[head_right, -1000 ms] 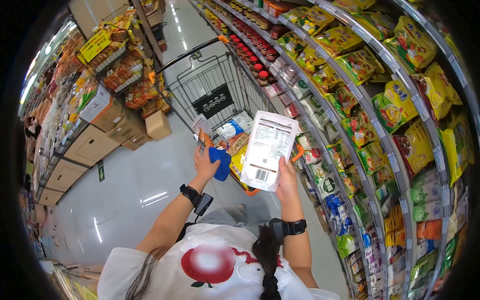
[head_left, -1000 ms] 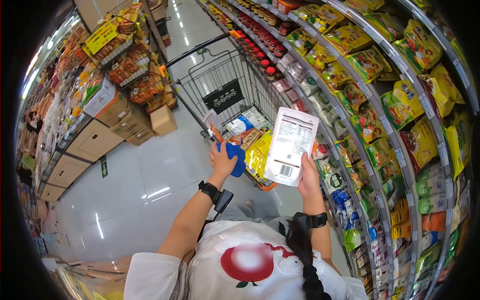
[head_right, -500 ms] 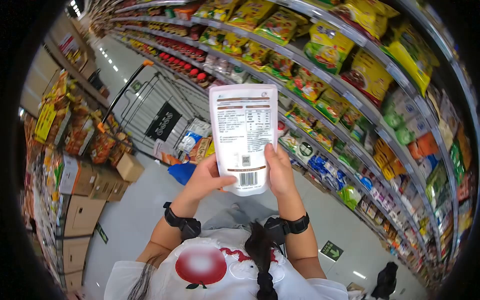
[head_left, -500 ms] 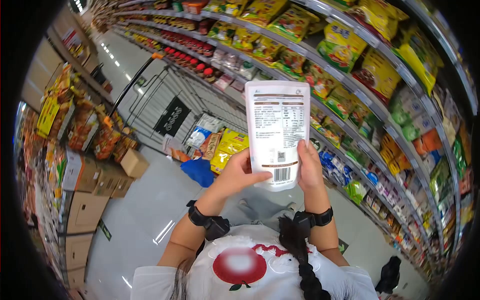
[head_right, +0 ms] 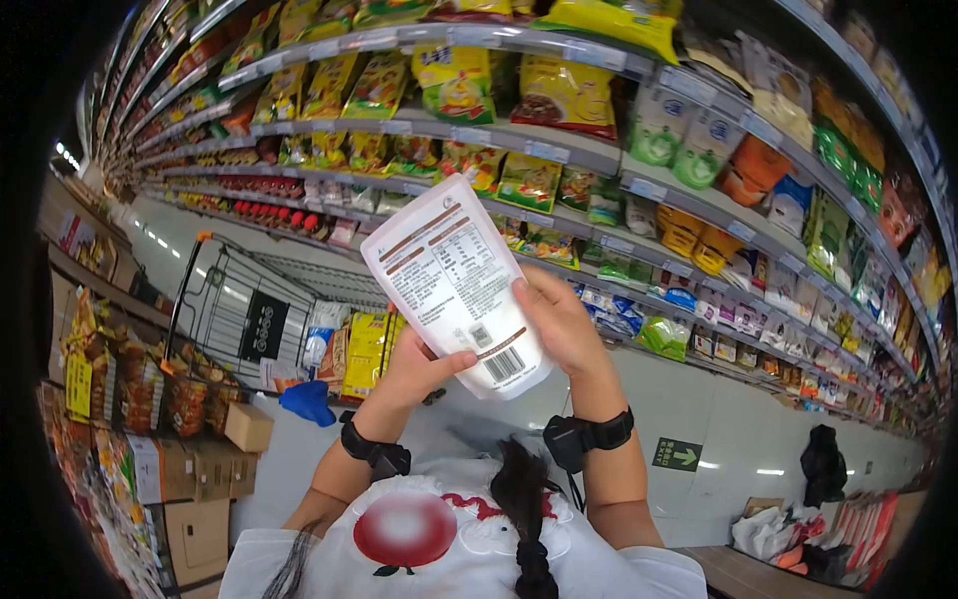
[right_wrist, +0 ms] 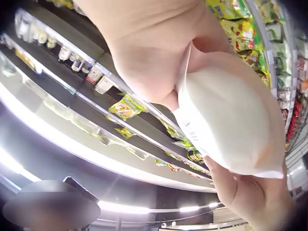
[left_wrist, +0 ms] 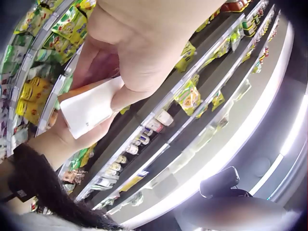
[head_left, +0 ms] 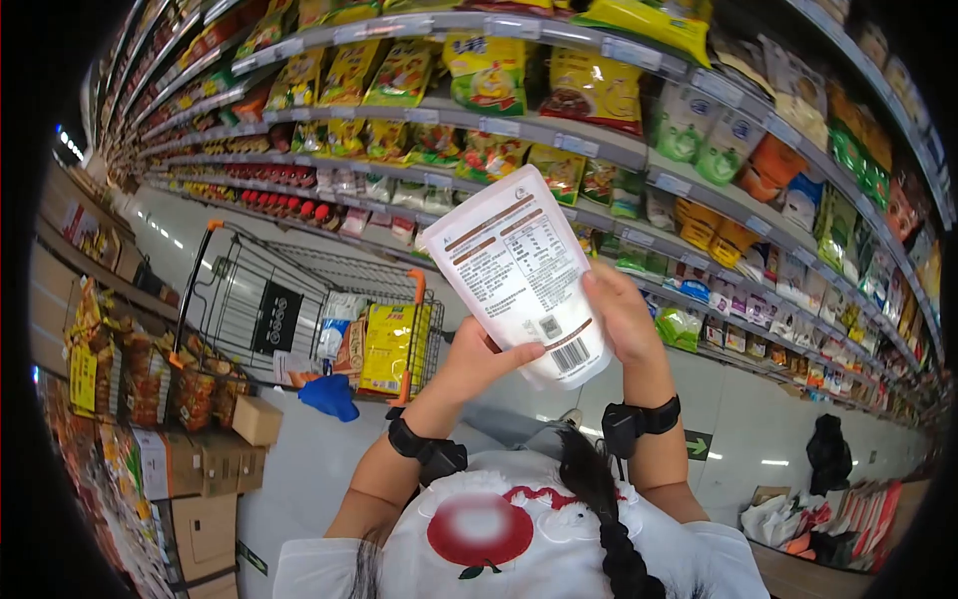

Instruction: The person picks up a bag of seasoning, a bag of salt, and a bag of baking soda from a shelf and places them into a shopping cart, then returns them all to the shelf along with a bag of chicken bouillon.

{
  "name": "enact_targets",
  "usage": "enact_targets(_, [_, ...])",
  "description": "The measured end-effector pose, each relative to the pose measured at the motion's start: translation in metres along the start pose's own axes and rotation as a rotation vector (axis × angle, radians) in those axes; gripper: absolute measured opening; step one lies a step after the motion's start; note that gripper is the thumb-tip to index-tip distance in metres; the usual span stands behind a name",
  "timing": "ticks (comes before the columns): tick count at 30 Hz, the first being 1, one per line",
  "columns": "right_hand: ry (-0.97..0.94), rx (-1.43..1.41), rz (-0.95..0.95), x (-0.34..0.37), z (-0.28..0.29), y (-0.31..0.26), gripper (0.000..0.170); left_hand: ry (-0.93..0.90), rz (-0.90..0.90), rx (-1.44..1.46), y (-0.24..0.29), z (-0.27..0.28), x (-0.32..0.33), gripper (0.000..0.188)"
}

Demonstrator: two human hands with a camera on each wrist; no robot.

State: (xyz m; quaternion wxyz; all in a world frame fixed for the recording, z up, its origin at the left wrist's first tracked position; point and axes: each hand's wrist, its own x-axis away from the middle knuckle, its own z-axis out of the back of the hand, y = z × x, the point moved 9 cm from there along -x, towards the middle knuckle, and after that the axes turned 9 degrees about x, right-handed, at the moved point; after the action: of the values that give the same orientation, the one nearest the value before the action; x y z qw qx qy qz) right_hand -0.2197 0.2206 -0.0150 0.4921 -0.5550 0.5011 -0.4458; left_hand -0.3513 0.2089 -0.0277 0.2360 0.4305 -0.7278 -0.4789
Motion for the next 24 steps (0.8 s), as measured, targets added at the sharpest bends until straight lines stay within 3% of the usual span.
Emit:
enact_targets(2, [0.049,-0.022,0.123,0.005,0.036,-0.018,0.038,0.069,-0.072,0.047,-0.002,-0.019,-0.017,0.033])
enact_targets(4, [0.057,-0.049,0.376,0.020,0.068,-0.046,0.045,0.145,-0.118,0.024,-0.002,-0.041,-0.036,0.031])
enact_targets(5, [0.032,-0.076,0.336,0.024,0.082,-0.042,0.055,0.236,-0.159,0.018,-0.002,-0.048,-0.043,0.028])
enact_targets(6, [0.048,-0.076,0.348,0.031,0.095,-0.042,0.055,0.217,-0.157,0.012,-0.005,-0.065,-0.053,0.028])
enact_targets(8, [0.049,-0.153,0.225,0.043,0.110,-0.030,0.059,0.278,-0.326,0.041,0.000,-0.088,-0.065,0.026])
enact_targets(12, [0.226,-0.245,0.192,0.061,0.154,-0.031,0.058,0.200,-0.408,0.072,-0.020,-0.139,-0.084,0.028])
enact_targets(19, [0.286,-0.307,0.268,0.082,0.208,-0.039,0.055,0.135,-0.378,0.011,-0.041,-0.193,-0.102,0.032])
enact_targets(24, [0.351,-0.366,0.340,0.095,0.234,-0.046,0.057,0.064,-0.274,0.163,-0.070,-0.212,-0.123,0.033])
